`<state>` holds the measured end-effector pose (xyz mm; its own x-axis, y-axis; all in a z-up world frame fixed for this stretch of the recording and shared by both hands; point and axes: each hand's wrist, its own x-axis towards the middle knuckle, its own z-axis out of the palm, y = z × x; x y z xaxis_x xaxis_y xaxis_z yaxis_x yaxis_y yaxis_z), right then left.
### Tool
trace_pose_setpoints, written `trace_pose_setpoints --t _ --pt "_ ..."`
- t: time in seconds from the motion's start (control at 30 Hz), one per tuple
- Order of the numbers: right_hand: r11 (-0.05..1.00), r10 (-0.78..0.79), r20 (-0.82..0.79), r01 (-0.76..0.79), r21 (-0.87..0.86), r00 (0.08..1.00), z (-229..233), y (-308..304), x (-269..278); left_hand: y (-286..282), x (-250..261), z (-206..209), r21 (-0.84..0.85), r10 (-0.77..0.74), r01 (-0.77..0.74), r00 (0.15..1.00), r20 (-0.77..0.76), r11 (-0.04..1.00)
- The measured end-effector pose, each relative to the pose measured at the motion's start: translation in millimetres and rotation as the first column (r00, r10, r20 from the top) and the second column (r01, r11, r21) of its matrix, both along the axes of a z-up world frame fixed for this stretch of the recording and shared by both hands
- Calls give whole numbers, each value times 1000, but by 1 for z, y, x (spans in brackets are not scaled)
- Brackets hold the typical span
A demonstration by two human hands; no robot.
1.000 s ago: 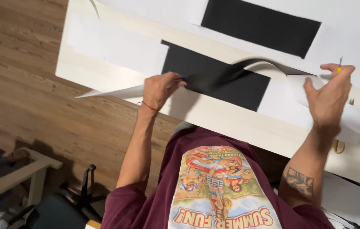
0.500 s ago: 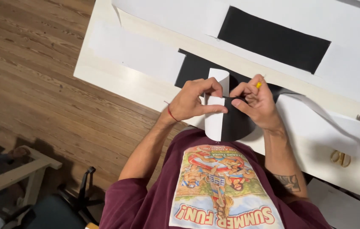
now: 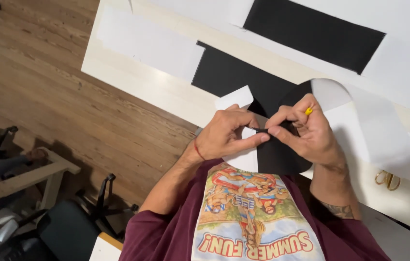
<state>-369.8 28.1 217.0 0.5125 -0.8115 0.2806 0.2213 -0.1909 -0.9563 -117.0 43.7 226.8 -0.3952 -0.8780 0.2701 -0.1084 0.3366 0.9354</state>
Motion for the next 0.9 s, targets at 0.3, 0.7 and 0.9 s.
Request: trace_pose_setpoints --t 0.3,0.7,0.9 --pt "1000 -3 7 4 -20 1000 7 -7 -23 -16 4 14 115 -272 280 959 -84 953" --pt "903 -377 -293 279 -327 879 29 -26 -20 -8 -13 11 126 -15 29 994 -108 992" --pt "703 -653 -446 270 -659 612 83 31 -28 0 -32 48 -49 133 -131 991 36 990"
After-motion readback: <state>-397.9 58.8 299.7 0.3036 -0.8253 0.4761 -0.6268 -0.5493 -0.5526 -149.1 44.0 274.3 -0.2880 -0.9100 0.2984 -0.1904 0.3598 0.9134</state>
